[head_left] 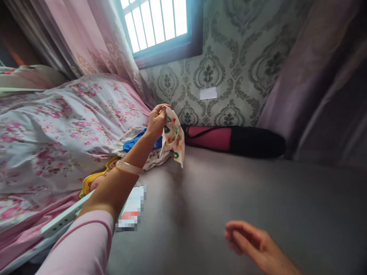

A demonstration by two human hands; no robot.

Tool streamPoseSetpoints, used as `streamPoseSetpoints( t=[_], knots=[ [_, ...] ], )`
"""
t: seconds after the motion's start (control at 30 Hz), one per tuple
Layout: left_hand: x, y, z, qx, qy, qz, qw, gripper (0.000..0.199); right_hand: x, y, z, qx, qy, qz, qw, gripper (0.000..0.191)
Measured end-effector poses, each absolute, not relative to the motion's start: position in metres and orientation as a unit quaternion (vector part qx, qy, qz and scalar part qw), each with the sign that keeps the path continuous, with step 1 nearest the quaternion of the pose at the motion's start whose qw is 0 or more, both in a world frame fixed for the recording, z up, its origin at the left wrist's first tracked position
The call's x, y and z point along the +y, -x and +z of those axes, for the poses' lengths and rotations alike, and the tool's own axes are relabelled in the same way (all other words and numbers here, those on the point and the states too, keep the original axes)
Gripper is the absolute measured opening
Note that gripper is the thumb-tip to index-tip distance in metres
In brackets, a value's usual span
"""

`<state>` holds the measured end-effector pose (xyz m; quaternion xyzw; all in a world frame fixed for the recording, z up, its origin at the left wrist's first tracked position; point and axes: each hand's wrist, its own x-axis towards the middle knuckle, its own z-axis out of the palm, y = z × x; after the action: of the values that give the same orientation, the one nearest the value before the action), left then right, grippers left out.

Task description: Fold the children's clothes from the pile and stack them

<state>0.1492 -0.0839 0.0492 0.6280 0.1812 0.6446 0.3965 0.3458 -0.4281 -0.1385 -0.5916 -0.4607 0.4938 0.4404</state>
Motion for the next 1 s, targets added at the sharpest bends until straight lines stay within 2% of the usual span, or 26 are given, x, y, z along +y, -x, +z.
streamPoseSetpoints(
  t=[0.23,0.37,0.43,0.57,0.73,0.9,1.0],
  knots=[
    [-0.154,-0.198,0.047,0.14,-0.59,0.607,0.514,0.008,-0.377,-0.339,-0.105,-0.496,0.586,0.268,0.582,0.042],
    [-0.19,-0.212,0.042,0.121,-0.576,0.57,0.573,0.007,-0.36,-0.333,-0.098,-0.495,0.617,0.095,0.604,0.062],
    [-0.206,-0.216,0.04,0.118,-0.573,0.557,0.59,0.009,-0.354,-0.334,-0.098,-0.479,0.627,0.046,0.613,0.063],
    [-0.223,-0.216,0.033,0.122,-0.565,0.534,0.617,0.013,-0.357,-0.353,-0.095,-0.447,0.622,0.08,0.638,0.043],
    [-0.218,-0.209,0.011,0.167,-0.562,0.527,0.615,0.02,-0.391,-0.391,-0.063,-0.434,0.621,0.126,0.64,0.04],
    [-0.222,-0.207,-0.022,0.206,-0.629,0.447,0.602,0.033,-0.431,-0.418,-0.033,-0.349,0.641,0.149,0.667,0.038],
    [-0.229,-0.207,-0.044,0.228,-0.688,0.38,0.575,0.035,-0.442,-0.437,-0.041,-0.361,0.677,0.175,0.617,0.037]
  ],
)
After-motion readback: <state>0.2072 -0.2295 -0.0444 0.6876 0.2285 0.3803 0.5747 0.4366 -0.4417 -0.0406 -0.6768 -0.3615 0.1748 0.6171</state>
